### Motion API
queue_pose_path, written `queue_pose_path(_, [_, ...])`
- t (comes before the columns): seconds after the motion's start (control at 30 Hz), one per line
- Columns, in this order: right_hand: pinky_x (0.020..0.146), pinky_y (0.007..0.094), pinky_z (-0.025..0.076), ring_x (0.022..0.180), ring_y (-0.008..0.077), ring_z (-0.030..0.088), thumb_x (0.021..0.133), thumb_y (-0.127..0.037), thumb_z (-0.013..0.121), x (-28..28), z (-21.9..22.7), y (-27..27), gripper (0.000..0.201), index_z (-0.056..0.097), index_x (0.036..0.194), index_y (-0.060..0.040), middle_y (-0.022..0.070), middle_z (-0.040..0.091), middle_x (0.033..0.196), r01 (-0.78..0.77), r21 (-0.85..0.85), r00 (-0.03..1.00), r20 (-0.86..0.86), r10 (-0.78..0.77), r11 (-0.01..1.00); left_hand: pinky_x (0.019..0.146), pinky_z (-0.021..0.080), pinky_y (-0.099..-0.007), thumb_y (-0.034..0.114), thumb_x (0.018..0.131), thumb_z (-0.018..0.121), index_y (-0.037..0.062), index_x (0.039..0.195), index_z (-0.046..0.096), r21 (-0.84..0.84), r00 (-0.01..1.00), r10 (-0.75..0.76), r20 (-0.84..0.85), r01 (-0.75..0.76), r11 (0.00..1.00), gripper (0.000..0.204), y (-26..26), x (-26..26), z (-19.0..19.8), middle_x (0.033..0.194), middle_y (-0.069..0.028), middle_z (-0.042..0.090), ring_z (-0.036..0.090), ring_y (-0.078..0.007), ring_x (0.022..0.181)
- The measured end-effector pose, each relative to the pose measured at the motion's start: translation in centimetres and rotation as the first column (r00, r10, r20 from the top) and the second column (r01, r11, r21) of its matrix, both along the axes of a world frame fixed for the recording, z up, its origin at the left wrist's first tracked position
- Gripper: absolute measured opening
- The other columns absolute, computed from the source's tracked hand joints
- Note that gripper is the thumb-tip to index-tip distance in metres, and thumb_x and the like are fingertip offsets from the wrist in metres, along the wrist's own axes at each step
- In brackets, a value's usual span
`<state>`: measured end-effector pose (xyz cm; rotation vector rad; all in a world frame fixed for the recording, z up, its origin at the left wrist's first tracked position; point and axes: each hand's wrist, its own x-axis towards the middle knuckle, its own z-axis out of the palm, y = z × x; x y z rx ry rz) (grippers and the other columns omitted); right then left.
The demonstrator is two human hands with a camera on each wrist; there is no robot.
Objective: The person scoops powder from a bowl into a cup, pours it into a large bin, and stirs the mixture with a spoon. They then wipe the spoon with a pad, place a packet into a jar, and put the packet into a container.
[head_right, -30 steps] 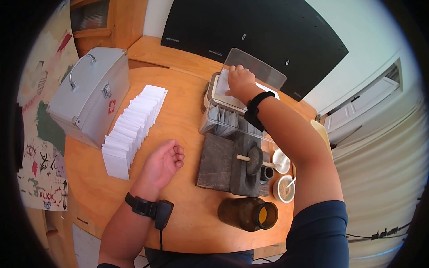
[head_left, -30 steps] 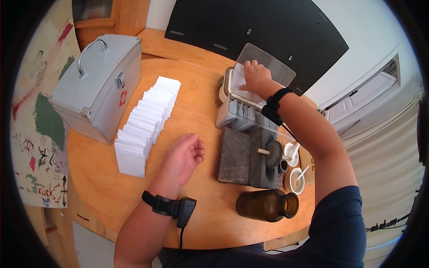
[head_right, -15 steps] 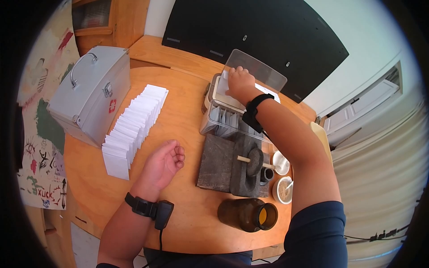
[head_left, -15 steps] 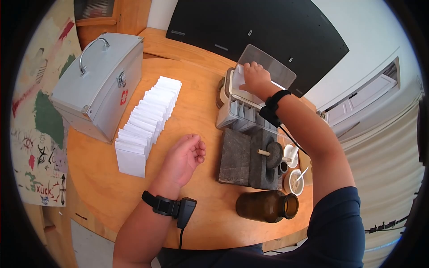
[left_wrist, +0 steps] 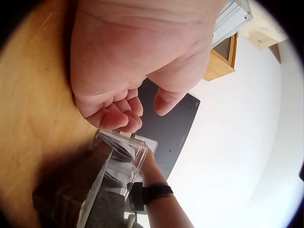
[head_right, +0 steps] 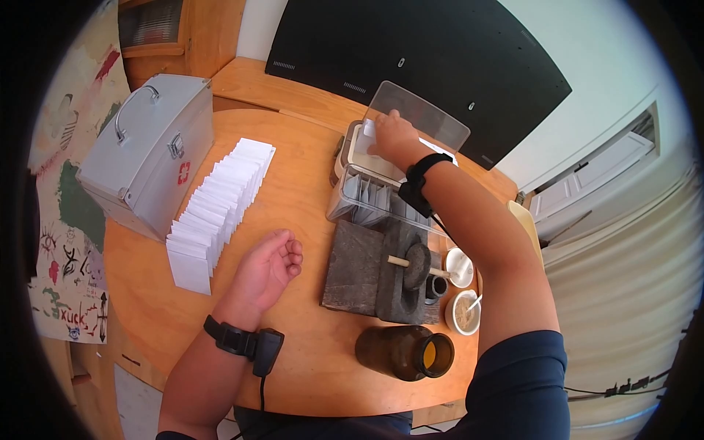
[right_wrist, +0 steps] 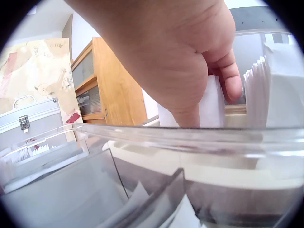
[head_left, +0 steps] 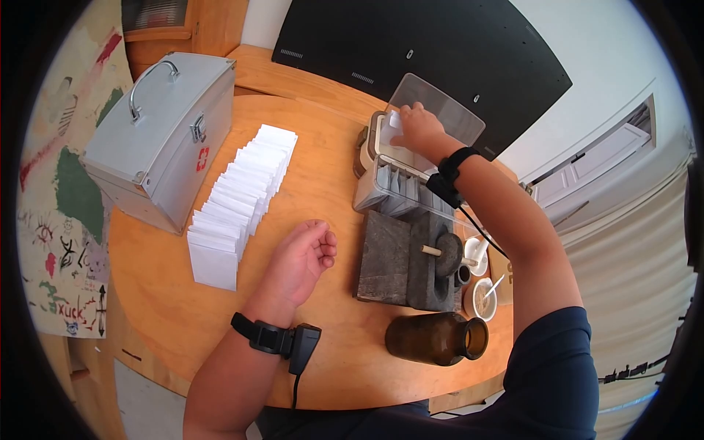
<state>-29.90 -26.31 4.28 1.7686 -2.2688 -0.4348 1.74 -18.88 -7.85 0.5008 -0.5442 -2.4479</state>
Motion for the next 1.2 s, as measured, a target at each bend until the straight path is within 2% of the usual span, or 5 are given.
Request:
queue_pose_path(0.17, [0.094,0.0406,0.056,0.111,0.0376,0.065,0.077,-0.036,0.084,-0.2,0.0,-0.3,0.066,0.056,0.124,0.0006,0.02,0.057,0.125,0.101,-0.052,0.994,0.054,-0.099,0.993,0.07,0.043,-0.0278,0.023,0.101,0.057,0.011,0.101,0.057,-0.008,1.0,-0.001,0.003,0.001,1.0,0.012,0.0,0.0,0.0,0.089,-0.003,0.06,0.055,-0.0136,0.08])
queue_pose_path(0.57, [0.096,0.0404,0.054,0.116,0.037,0.062,0.075,-0.039,0.085,0.1,1.5,-0.4,0.073,0.052,0.127,-0.0007,0.0211,0.054,0.128,0.099,-0.009,0.995,0.026,-0.098,0.995,0.07,0.043,-0.028,0.021,0.101,0.057,0.0101,0.101,0.056,-0.008,1.0,0.0,0.001,0.0,1.0,0.011,0.0,0.0,0.0,0.089,-0.003,0.06,0.055,-0.0136,0.081])
queue_pose_path(0.87, [0.096,0.0415,0.054,0.116,0.0408,0.061,0.081,-0.039,0.081,-0.6,1.1,-0.2,0.064,0.054,0.124,-0.0002,0.0242,0.053,0.127,0.019,-0.02,0.993,0.116,-0.017,1.0,0.07,0.043,-0.0277,0.021,0.101,0.056,0.0094,0.1,0.056,-0.007,1.0,0.01,0.018,-0.01,1.0,0.011,0.2,0.0,0.3,0.089,-0.0032,0.06,0.055,-0.0135,0.08])
queue_pose_path(1.07, [0.097,0.0422,0.053,0.118,0.037,0.061,0.081,-0.041,0.081,0.0,1.8,-0.2,0.067,0.054,0.127,-0.0008,0.0211,0.056,0.125,0.008,-0.007,0.999,0.049,-0.008,1.0,0.07,0.043,-0.0277,0.021,0.101,0.057,0.0095,0.1,0.056,-0.009,0.999,0.007,0.034,-0.007,1.0,0.011,0.2,-0.1,0.3,0.089,-0.0032,0.06,0.055,-0.0134,0.08])
queue_pose_path(1.2, [0.094,0.0447,0.052,0.111,0.0403,0.063,0.08,-0.041,0.08,-0.2,1.7,-0.1,0.061,0.057,0.12,-0.0012,0.0218,0.058,0.117,-0.011,-0.041,0.999,0.039,0.012,0.999,0.07,0.043,-0.0277,0.021,0.101,0.057,0.0098,0.1,0.056,-0.015,1.0,0.003,0.028,-0.003,1.0,0.012,0.1,-0.1,0.2,0.088,-0.0031,0.06,0.055,-0.0133,0.08])
